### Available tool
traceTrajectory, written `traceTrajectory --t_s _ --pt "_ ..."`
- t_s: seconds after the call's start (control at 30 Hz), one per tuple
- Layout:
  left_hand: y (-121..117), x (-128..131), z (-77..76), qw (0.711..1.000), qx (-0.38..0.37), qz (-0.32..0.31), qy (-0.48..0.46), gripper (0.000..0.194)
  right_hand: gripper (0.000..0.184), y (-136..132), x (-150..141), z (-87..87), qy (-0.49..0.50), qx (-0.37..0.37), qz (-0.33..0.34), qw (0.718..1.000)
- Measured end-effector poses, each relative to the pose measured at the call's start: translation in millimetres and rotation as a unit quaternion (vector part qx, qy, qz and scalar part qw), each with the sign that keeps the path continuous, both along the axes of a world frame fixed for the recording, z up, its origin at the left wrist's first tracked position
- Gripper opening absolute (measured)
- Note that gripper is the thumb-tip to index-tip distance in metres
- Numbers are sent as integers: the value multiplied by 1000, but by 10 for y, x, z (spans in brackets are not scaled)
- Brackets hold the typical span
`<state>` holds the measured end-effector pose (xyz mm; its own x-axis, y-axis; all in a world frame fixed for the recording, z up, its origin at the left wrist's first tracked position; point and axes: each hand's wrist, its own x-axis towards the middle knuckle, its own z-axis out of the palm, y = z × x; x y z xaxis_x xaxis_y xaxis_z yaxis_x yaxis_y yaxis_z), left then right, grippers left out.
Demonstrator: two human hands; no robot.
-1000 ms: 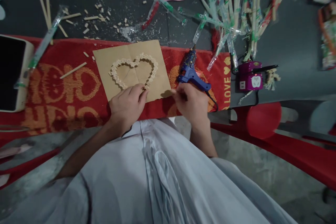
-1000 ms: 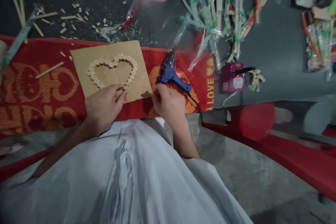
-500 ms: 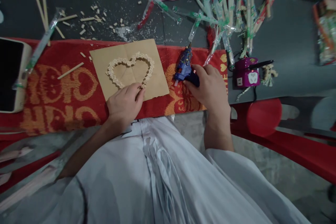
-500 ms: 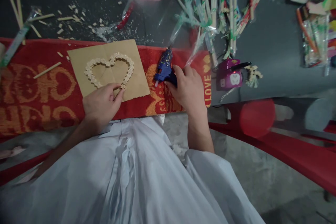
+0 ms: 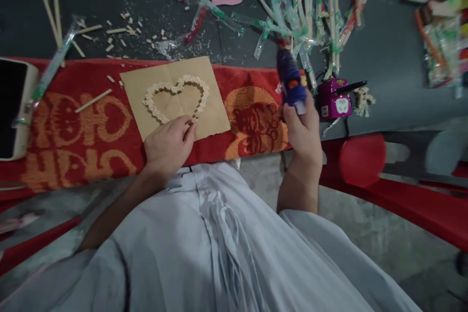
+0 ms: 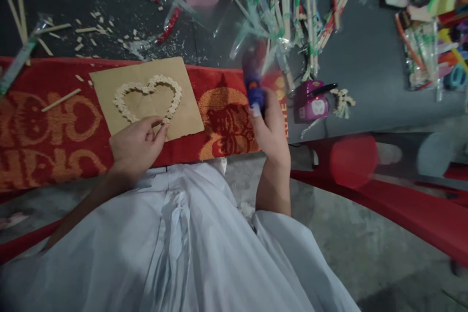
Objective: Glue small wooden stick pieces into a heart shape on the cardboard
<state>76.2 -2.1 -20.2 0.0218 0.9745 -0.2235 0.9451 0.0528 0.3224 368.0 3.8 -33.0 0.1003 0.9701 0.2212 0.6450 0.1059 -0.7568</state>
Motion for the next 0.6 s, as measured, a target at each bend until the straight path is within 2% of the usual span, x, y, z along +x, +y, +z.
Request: traceTrajectory --t_s 0.1,0.2,0.3,0.4,0.5,0.6 --pt "-2 9 -9 1000 11 -8 7 33 40 -18 -10 -5 165 10 -80 983" --pt "-12 16 -22 999 25 -21 15 33 36 -39 -68 76 271 19 -87 959" --pt "-24 18 -29 999 36 -33 14 32 41 -79 -137 165 307 14 -83 948" --pt "-35 15 -37 998 50 -38 12 32 38 -155 -214 202 333 -4 -91 939" --pt "-43 13 -47 998 58 -35 12 32 30 -260 -299 185 356 -22 -117 927" --pt "-46 16 -57 998 62 -32 10 32 32 -363 -367 130 363 -64 -120 922"
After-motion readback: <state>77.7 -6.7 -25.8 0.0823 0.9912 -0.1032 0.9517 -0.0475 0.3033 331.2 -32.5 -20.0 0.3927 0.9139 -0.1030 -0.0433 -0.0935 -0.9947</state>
